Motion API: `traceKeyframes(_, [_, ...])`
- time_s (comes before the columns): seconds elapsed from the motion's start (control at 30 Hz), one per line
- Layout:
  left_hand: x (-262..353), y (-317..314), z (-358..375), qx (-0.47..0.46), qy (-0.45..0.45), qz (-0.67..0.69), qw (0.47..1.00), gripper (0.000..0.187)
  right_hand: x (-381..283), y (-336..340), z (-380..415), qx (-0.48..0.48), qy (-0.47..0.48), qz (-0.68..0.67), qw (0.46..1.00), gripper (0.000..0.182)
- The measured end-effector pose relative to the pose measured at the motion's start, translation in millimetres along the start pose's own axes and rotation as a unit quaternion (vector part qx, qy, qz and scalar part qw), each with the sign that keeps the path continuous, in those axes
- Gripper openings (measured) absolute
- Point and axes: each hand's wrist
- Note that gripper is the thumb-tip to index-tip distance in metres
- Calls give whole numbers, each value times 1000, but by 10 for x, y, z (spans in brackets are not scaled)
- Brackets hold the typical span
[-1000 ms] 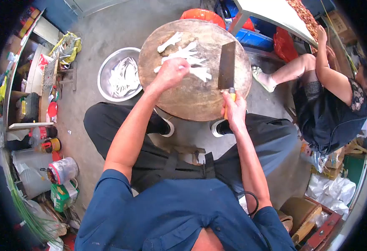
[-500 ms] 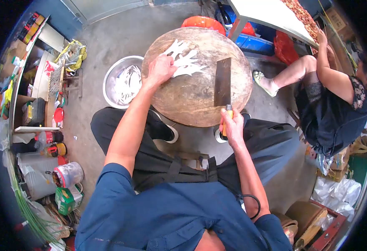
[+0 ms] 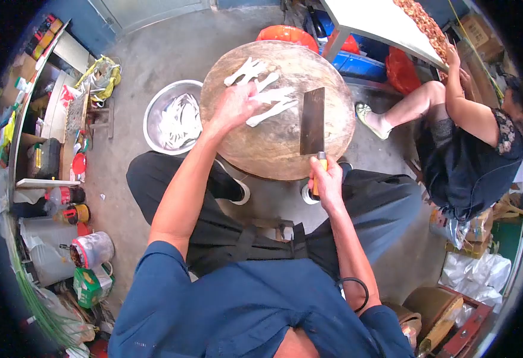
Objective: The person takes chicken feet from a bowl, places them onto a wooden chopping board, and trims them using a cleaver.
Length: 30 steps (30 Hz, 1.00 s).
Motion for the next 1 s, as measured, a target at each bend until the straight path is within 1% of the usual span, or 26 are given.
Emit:
traceKeyframes(0.03, [12,-81,76,1,1,2,1000,19,1,-8,-11,10,-3,8,1000,24])
traceKeyframes(0.1, [23,-266,252,-48,-72,59,995,17,0,1,-27,19,-8,16,1000,24])
traceKeyframes(0.17, [132,-370,455,-115,-39,97,988,14,-14,12,-51,25,21,15,999,25])
traceKeyframes(0.23, [114,-503,575,-118,-48,96,987,14,-85,1,-31,32,23,11,999,25])
traceKeyframes(0.3, [100,-559,655,-110,-61,57,990,13,-123,15,-23,43,31,43,998,25])
traceKeyframes(0.33, [75,-546,623,-100,-106,-15,989,12,-137,13,-11,45,32,38,998,26])
traceKeyframes(0.37, [52,-525,612,-101,-106,-14,989,12,-164,5,2,46,31,39,998,26])
traceKeyframes(0.43, [121,-392,613,-152,-91,-112,978,11,-222,-26,38,42,46,60,996,26])
traceKeyframes(0.47, [144,-379,627,-166,-89,-129,974,13,-225,-40,40,42,44,61,996,26])
traceKeyframes(0.5, [144,-397,639,-167,-88,-128,974,13,-224,-54,38,34,46,66,996,26])
traceKeyframes(0.57, [147,-432,649,-146,-118,-148,971,14,-229,-92,53,26,47,73,996,27])
traceKeyframes(0.67, [176,-423,687,-149,-109,-142,972,15,-327,-207,136,19,59,156,986,27])
traceKeyframes(0.7, [174,-430,698,-149,-109,-142,973,15,-307,-206,141,19,58,157,986,27])
traceKeyframes(0.77, [168,-442,714,-135,-109,-137,975,15,-254,-205,142,11,50,216,975,23])
traceKeyframes(0.83, [189,-423,708,-145,-101,-138,974,15,-302,-214,150,10,62,219,974,24])
traceKeyframes(0.9, [190,-428,698,-157,-95,-140,973,14,-333,-176,94,2,26,187,982,27])
traceKeyframes(0.93, [174,-441,699,-150,-100,-138,974,14,-313,-150,73,-1,22,151,988,29])
traceKeyframes(0.97, [154,-456,700,-143,-104,-137,975,14,-319,-133,66,-3,22,152,988,29])
traceKeyframes(1.0, [152,-449,707,-144,-101,-136,975,14,-364,-144,82,10,52,128,990,29])
Point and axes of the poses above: each hand's wrist, its own z-axis away from the middle knuckle, its own y-axis out of the back of the hand, x = y × z, and after that the axes turned 7 degrees about -z, right-handed
